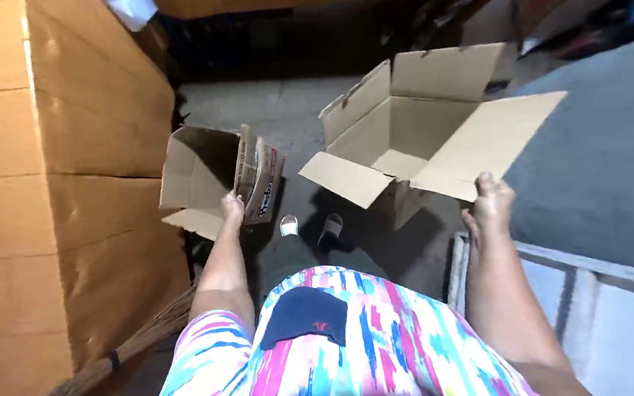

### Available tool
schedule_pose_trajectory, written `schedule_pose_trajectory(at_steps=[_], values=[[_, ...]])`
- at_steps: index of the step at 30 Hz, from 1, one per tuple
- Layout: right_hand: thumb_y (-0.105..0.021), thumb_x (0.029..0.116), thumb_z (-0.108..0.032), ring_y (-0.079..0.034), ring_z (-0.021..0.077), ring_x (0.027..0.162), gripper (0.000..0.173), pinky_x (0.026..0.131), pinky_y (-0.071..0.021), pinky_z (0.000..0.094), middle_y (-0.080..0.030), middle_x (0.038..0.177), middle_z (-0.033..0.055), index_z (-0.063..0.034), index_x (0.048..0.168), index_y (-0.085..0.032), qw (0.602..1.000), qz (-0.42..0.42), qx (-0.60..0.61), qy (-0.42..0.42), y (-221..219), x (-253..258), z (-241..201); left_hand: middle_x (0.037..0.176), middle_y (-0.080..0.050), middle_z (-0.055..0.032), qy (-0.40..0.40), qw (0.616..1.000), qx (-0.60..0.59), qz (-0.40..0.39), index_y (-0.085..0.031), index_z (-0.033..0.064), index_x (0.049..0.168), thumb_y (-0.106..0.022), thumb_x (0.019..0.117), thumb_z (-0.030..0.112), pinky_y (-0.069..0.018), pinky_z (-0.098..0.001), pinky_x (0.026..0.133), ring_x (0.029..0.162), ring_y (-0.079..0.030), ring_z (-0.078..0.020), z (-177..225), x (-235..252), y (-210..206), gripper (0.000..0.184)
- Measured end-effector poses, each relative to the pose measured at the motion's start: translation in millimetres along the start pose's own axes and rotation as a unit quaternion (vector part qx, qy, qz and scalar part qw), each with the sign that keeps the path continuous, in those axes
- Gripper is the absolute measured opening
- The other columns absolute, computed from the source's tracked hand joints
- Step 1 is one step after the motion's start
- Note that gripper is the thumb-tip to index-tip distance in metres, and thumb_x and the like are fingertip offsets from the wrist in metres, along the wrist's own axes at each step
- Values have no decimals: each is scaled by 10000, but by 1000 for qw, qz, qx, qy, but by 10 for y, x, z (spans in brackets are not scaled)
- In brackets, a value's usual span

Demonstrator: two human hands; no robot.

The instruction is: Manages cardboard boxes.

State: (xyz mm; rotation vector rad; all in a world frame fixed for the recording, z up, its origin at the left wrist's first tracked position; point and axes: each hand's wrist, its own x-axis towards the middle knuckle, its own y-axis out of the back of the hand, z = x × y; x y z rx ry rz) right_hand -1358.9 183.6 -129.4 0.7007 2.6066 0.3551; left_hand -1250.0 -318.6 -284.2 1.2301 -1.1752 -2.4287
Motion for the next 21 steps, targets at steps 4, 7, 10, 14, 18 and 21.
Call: schedule_pose_trajectory(at_steps=[4, 7, 10, 14, 18, 21], values=[[-470, 1093, -268, -694, 117, 907, 275, 832, -602, 356, -682, 1026, 25, -64, 1223, -599, 999, -23, 23, -7, 95, 56, 60, 1457, -510, -299, -78, 994, 24, -67, -382, 29, 1545, -585, 1039, 303, -384, -710, 1067, 1327, -495, -515, 424, -3, -274, 610], [-471, 1088, -275, -701, 118, 933, 268, 857, -604, 358, -692, 1043, 13, -83, 1230, -592, 998, -40, 41, -17, 197, 48, 79, 1512, -477, -249, -234, 972, -8, -15, -492, -18, 1458, -506, 1078, 287, -365, -623, 1141, 1387, -464, -445, 998, -260, -327, 487], [-476, 1081, -265, -714, 121, 907, 260, 842, -617, 363, -708, 1011, 9, -79, 1206, -607, 997, -66, 41, -6, 204, 3, -10, 1515, -489, -222, -402, 914, -15, -47, -559, -46, 1391, -499, 1076, 251, -336, -543, 1198, 1412, -460, -386, 1743, -615, -346, 438], [-477, 1081, -286, -726, 112, 921, 259, 858, -626, 360, -727, 1018, -12, -109, 1203, -620, 991, -121, 60, 20, 215, -40, -172, 1374, -627, -147, -496, 838, 89, -208, -612, 60, 1380, -679, 923, 558, -324, -608, 1179, 1325, -554, -318, 2482, -1034, -638, 680], [-456, 1092, -272, -723, 111, 909, 246, 846, -626, 354, -716, 1014, -14, -118, 1207, -610, 991, -113, 70, -2, 167, -139, -449, 1157, -719, -129, -479, 837, 167, -206, -673, 84, 1278, -725, 849, 600, -324, -648, 1150, 1130, -663, -316, 2917, -1409, -785, 673], [-464, 1088, -299, -725, 111, 890, 262, 814, -631, 346, -717, 1011, -11, -132, 1218, -619, 991, -122, 62, 0, 38, -292, -628, 980, -716, -184, -444, 873, 89, -181, -669, 44, 1132, -686, 957, 278, -531, -600, 834, 942, -696, -376, 3077, -1635, -673, 293]])
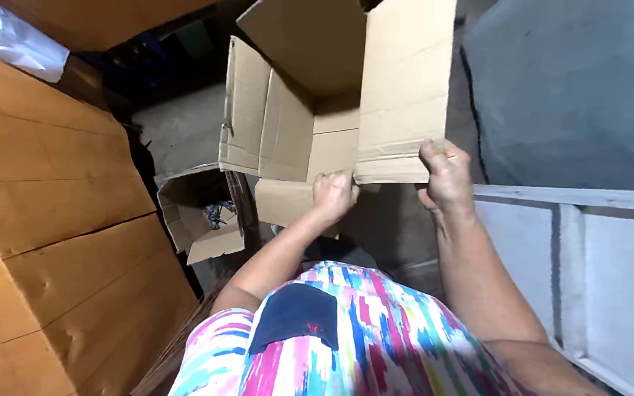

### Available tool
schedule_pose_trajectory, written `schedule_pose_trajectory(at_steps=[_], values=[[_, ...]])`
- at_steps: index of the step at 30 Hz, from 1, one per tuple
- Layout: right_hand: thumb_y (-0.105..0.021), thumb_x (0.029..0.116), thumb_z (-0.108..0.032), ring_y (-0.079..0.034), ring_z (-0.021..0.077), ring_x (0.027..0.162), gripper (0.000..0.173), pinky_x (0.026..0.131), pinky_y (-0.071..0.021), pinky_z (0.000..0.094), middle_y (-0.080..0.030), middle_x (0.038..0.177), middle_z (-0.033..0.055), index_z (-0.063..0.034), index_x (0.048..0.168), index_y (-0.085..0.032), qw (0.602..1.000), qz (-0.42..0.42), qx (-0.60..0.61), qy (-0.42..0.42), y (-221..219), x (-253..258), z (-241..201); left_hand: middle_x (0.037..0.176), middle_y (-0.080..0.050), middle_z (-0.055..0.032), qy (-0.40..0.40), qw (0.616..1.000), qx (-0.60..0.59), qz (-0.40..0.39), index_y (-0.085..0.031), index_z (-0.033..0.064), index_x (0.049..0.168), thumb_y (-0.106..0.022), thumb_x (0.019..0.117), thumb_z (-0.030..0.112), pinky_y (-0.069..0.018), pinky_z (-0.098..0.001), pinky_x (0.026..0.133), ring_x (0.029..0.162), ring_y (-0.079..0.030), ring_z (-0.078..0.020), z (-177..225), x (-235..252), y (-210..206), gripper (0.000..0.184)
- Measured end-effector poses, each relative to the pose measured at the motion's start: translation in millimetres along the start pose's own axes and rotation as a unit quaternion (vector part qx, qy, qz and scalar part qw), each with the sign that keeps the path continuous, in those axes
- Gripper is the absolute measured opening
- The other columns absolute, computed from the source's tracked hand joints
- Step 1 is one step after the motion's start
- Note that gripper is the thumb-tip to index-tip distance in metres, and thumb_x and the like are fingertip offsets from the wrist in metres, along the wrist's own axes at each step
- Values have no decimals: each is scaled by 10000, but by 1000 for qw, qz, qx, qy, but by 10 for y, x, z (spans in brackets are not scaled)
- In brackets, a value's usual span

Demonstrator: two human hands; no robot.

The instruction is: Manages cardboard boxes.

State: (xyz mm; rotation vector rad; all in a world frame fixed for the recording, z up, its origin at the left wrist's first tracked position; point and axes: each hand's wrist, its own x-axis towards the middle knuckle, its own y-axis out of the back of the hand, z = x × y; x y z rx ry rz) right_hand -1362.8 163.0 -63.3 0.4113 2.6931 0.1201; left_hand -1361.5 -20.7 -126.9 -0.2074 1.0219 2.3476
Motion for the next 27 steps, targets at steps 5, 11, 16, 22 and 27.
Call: schedule_pose_trajectory(at_steps=[5, 11, 16, 22, 27], values=[[-220, 1111, -419, -672, 166, 1128, 528, 992, -554, 375, -678, 1271, 36, -94, 1429, -488, 980, -158, 80, 88, 94, 175, -115, 1024, -731, -224, 24, 993, -45, 105, -711, -11, 1129, -570, 1011, 113, -533, -629, 877, 988, -708, -404, -254, 130, 429, 222], [-342, 1094, -393, -513, 261, 1342, 541, 1065, -474, 451, -500, 1492, 158, -25, 1453, -509, 999, 26, -16, 42, 510, 554, 476, 937, -691, 12, 56, 919, -290, 261, -660, 91, 1155, -604, 1036, 276, -579, -299, 751, 804, -653, -52, -950, -495, 1127, 226], [-401, 1089, -386, -432, 294, 1452, 576, 1167, -393, 498, -398, 1605, 178, -57, 1562, -406, 994, -60, -79, 38, -110, 490, 613, 812, -701, 72, 136, 805, -399, 418, -586, 44, 1084, -387, 1089, 132, -603, -221, 747, 771, -693, 1, -1232, -919, 1195, 218], [-598, 1019, -347, -406, 407, 1439, 576, 1140, -367, 597, -388, 1611, 178, -101, 1528, -488, 956, -153, -184, 171, -818, 252, 350, 1023, -724, -45, 94, 728, -479, 482, -543, -9, 1242, -246, 1132, 189, -599, -315, 894, 958, -714, -99, -1633, -1305, 940, 373], [-641, 997, -329, -432, 376, 1428, 512, 1129, -401, 568, -409, 1603, 140, -144, 1470, -569, 923, -194, -217, 251, -1153, -4, 462, 1168, -706, -45, 46, 675, -555, 483, -517, 50, 1341, -188, 1138, 260, -577, -338, 966, 1088, -687, -115, -1923, -1828, 747, 440]])
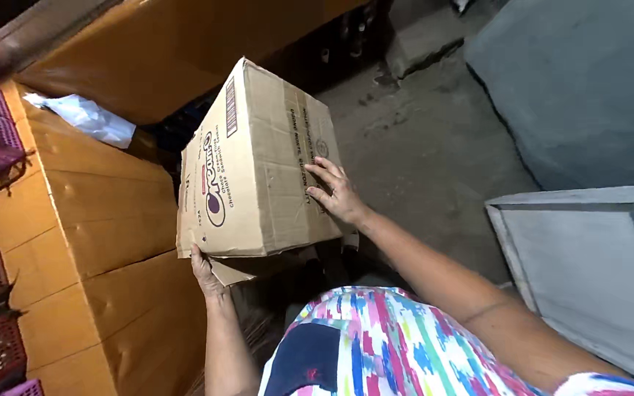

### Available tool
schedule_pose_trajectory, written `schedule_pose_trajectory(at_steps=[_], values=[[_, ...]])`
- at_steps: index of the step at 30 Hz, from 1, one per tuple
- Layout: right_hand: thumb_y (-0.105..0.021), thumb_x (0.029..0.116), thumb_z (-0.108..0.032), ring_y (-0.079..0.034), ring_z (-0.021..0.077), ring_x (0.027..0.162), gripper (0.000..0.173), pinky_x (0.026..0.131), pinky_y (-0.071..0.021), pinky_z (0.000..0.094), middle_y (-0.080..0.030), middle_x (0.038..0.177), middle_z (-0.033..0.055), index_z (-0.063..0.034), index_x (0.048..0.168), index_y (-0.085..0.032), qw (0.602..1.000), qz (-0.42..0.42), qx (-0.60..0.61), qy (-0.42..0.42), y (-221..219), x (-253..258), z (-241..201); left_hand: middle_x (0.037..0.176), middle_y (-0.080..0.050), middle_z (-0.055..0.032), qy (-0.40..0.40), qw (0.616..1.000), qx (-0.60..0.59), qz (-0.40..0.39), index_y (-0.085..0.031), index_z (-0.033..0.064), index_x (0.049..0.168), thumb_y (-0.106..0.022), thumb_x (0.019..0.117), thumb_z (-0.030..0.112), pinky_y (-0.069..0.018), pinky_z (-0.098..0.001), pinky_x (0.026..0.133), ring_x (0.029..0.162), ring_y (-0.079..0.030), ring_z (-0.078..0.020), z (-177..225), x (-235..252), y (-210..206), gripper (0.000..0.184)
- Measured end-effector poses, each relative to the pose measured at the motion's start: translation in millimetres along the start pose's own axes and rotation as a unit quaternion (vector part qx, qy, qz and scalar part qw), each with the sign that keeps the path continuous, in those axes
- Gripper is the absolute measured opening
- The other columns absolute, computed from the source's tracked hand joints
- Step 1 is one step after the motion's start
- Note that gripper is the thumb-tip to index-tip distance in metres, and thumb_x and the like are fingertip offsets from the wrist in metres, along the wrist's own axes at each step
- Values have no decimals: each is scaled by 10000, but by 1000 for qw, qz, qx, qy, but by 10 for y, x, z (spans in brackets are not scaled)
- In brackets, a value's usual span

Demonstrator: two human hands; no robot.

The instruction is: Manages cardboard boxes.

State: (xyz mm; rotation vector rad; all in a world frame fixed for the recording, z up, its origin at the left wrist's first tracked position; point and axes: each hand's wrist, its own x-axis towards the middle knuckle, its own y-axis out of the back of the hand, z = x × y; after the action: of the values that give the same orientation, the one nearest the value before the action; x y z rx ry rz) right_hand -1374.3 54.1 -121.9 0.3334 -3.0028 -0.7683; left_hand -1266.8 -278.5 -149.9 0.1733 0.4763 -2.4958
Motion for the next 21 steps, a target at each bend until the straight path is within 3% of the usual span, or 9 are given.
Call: schedule_pose_trajectory(at_steps=[5, 7, 8, 11, 12, 16, 19, 21], values=[[-679, 971, -332, -389, 435, 1445, 520, 1159, -355, 591, -374, 1600, 227, -112, 1434, -596, 997, 11, -19, -81, 5, 185, 12, 1148, -706, 7, -19, 1000, -2, 21, -487, 63, 1349, -134, 1131, 238, -579, -283, 946, 1064, -684, -57, 6, -209, 526, 451], [-693, 968, -333, -375, 437, 1462, 597, 1173, -357, 572, -344, 1599, 276, -55, 1472, -534, 993, 22, 2, -113, 28, 340, 8, 1115, -717, 11, -19, 999, -1, 39, -497, 63, 1328, -118, 1127, 255, -587, -283, 920, 1035, -691, -53, 12, -249, 667, 469], [-681, 979, -326, -409, 403, 1449, 633, 1167, -381, 540, -373, 1584, 270, -37, 1505, -478, 990, 25, 33, -132, 25, 405, -3, 1113, -718, 9, -19, 999, -2, 44, -497, 64, 1334, -118, 1128, 266, -589, -286, 916, 1032, -693, -56, 16, -266, 725, 476], [-624, 1020, -314, -628, 266, 1232, 645, 1041, -522, 438, -567, 1421, 214, -33, 1544, -375, 974, 42, 147, -169, -92, 512, -99, 1117, -710, 25, -26, 998, 12, 53, -476, 59, 1344, -133, 1125, 213, -579, -250, 923, 1030, -684, -26, 140, -296, 694, 435], [-601, 1030, -338, -641, 251, 1213, 661, 1034, -530, 434, -577, 1407, 212, -45, 1564, -346, 969, 50, 165, -176, -158, 512, -103, 1120, -702, 28, -32, 997, 25, 61, -474, 48, 1343, -147, 1122, 188, -567, -235, 933, 1032, -674, -14, 193, -303, 654, 419], [-482, 1070, -431, -525, 260, 1372, 689, 1137, -441, 447, -456, 1548, 205, -67, 1612, -263, 957, 62, 182, -216, -407, 469, 52, 1029, -720, -11, -47, 988, 84, 120, -583, -4, 1223, -241, 1116, 150, -564, -261, 935, 981, -686, -43, 387, -304, 538, 390], [-386, 1057, -584, -453, 319, 1429, 751, 1131, -402, 554, -370, 1623, 166, -153, 1645, -206, 948, 32, 167, -269, -496, 316, 150, 921, -734, -7, -60, 984, 95, 142, -624, 4, 1118, -337, 1105, 150, -598, -271, 863, 884, -714, -62, 492, -257, 470, 322], [-385, 1027, -652, -443, 329, 1432, 791, 1117, -399, 582, -368, 1628, 145, -196, 1648, -206, 944, 27, 173, -279, -538, 242, 206, 865, -739, 9, -69, 983, 92, 143, -634, 29, 1065, -376, 1096, 149, -610, -261, 814, 828, -722, -58, 528, -209, 472, 287]])
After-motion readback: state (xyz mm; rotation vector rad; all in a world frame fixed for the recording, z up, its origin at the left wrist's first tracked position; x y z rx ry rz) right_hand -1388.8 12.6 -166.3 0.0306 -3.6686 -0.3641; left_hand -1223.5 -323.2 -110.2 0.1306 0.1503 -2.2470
